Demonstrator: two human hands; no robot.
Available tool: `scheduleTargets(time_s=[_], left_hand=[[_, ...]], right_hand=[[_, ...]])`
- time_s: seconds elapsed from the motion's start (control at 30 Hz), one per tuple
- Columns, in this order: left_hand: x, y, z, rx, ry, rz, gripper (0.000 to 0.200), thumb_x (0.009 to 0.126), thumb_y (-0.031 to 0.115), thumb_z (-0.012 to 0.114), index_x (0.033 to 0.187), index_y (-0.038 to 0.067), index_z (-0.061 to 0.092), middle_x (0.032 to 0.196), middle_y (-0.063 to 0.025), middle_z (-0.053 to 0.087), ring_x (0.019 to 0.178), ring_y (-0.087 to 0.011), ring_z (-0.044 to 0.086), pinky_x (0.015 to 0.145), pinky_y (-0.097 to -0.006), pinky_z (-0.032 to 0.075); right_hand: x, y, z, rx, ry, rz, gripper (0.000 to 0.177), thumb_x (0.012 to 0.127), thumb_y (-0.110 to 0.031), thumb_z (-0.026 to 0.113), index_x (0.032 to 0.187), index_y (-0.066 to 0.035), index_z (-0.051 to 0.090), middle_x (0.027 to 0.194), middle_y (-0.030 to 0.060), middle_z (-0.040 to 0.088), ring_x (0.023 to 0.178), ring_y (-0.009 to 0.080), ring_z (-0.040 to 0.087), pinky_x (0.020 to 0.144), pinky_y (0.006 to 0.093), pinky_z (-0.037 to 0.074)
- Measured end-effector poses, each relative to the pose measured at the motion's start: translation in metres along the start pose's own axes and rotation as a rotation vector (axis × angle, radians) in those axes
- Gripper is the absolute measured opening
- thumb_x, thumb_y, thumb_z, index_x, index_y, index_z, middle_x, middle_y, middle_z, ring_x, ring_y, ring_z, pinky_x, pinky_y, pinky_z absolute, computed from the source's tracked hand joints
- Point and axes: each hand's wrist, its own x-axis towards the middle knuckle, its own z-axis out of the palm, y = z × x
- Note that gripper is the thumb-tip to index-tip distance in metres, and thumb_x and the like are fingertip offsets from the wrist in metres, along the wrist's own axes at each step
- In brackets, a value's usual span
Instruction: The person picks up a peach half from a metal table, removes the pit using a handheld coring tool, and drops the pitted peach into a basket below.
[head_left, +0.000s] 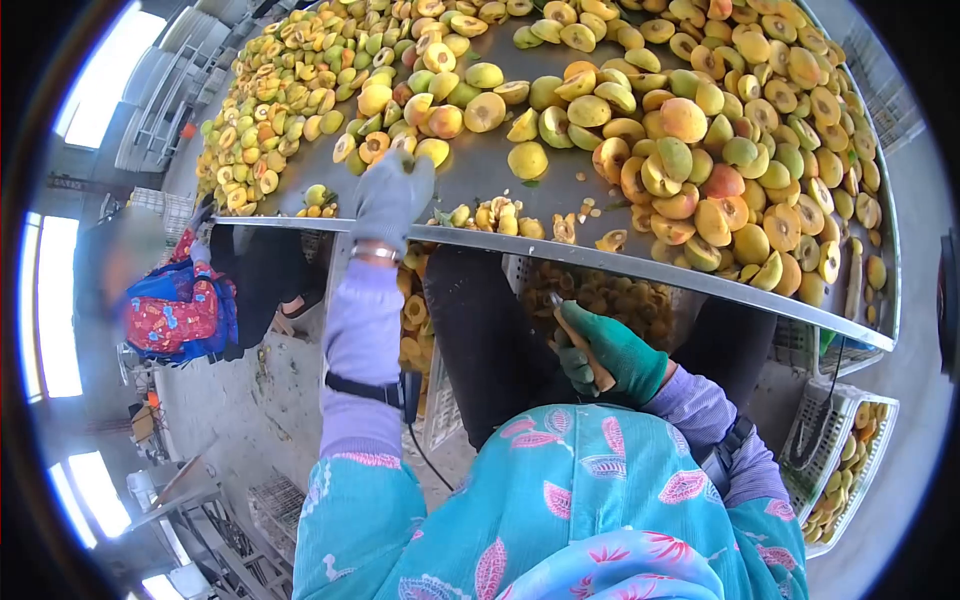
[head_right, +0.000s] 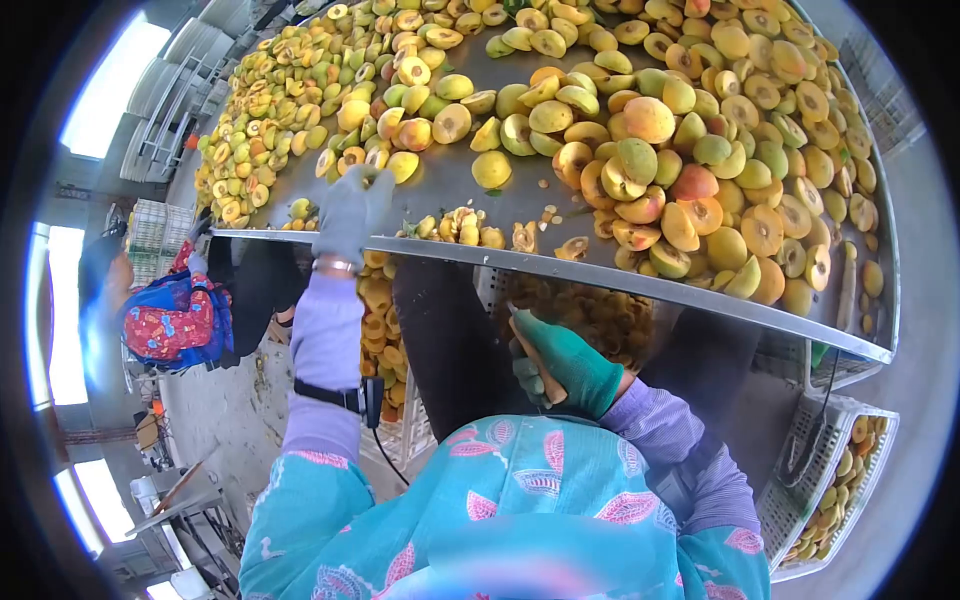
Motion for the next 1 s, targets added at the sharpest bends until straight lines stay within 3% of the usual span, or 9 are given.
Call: scheduleTargets(time_s=[0.1,0.2,0.33,0.47,0.5,0.6,0.67,0.77,1.0], left_hand=[[0.076,-0.024,0.086,0.249,0.024,0.065,0.054,0.074,0.043,0.069,0.108,0.001,0.066,0.116,-0.0255,0.065,0.106,-0.0377,0.063,0.091,-0.0428,0.05],[0.073,-0.019,0.061,0.171,-0.123,0.045,0.062,0.071,0.045,0.072,0.114,0.001,0.063,0.113,-0.0238,0.066,0.105,-0.0367,0.064,0.09,-0.0418,0.05],[-0.005,-0.004,0.023,-1.234,-0.585,-0.057,0.06,0.084,0.021,0.065,0.139,0.003,0.047,0.12,-0.0116,0.062,0.099,-0.0274,0.066,0.084,-0.0381,0.055],[-0.072,0.046,0.03,-1.765,-0.725,0.166,0.063,0.089,0.029,0.066,0.14,0.001,0.044,0.128,-0.0187,0.058,0.114,-0.0314,0.061,0.099,-0.0447,0.049],[-0.084,0.057,0.034,-1.637,-0.628,0.223,0.059,0.09,0.03,0.065,0.138,0.001,0.045,0.128,-0.0193,0.058,0.114,-0.0318,0.062,0.099,-0.0449,0.05],[-0.106,0.081,0.038,-1.164,-0.307,0.462,0.046,0.092,0.021,0.063,0.13,-0.001,0.049,0.121,-0.0189,0.062,0.109,-0.0303,0.064,0.095,-0.0421,0.053],[-0.113,0.089,0.035,-0.718,-0.04,0.696,0.035,0.09,0.001,0.064,0.122,-0.002,0.052,0.112,-0.0156,0.066,0.101,-0.0258,0.068,0.088,-0.0361,0.057],[-0.122,0.105,0.047,-1.467,-0.382,0.273,0.032,0.089,-0.001,0.063,0.119,-0.004,0.052,0.11,-0.0159,0.067,0.1,-0.0246,0.069,0.085,-0.0336,0.058],[-0.129,0.11,0.047,-1.791,-0.428,0.112,0.025,0.095,0.015,0.062,0.111,-0.003,0.055,0.109,-0.0154,0.067,0.096,-0.0232,0.07,0.086,-0.0354,0.058]], right_hand=[[-0.018,-0.015,0.023,-0.293,0.143,-0.241,0.044,0.098,-0.054,0.049,0.091,-0.011,0.057,0.059,-0.0007,0.049,0.043,0.0103,0.046,0.038,0.0234,0.037],[-0.027,-0.024,0.025,-0.351,0.222,-0.452,0.043,0.099,-0.051,0.05,0.09,-0.009,0.056,0.059,0.0,0.049,0.045,0.0091,0.046,0.041,0.0245,0.039],[-0.029,-0.041,0.049,-0.606,0.359,-0.655,0.042,0.1,-0.044,0.052,0.09,-0.004,0.056,0.061,0.0003,0.051,0.052,0.0097,0.051,0.047,0.0282,0.041],[0.019,-0.034,0.039,-1.001,0.491,-1.155,0.035,0.1,-0.032,0.054,0.092,0.001,0.058,0.068,0.0192,0.061,0.063,0.036,0.063,0.056,0.0442,0.046],[0.023,-0.034,0.036,-1.001,0.515,-1.177,0.033,0.1,-0.031,0.054,0.094,0.001,0.058,0.073,0.0267,0.061,0.072,0.0446,0.062,0.061,0.0483,0.047],[0.011,-0.033,0.029,-1.054,0.549,-1.085,0.039,0.102,-0.035,0.052,0.105,0.003,0.059,0.076,0.0164,0.063,0.071,0.0248,0.06,0.065,0.0384,0.047],[0.005,-0.03,0.028,-0.977,0.56,-1.066,0.039,0.102,-0.035,0.052,0.104,0.003,0.059,0.076,0.0156,0.063,0.07,0.0228,0.058,0.065,0.0379,0.047],[-0.012,-0.028,0.039,-0.873,0.545,-0.973,0.04,0.103,-0.036,0.051,0.102,0.003,0.06,0.076,0.0139,0.062,0.069,0.0196,0.056,0.064,0.0371,0.047],[0.002,-0.024,0.021,-0.964,0.501,-1.149,0.042,0.102,-0.04,0.049,0.097,0.001,0.058,0.071,0.0121,0.063,0.06,0.0207,0.063,0.057,0.0342,0.049]])
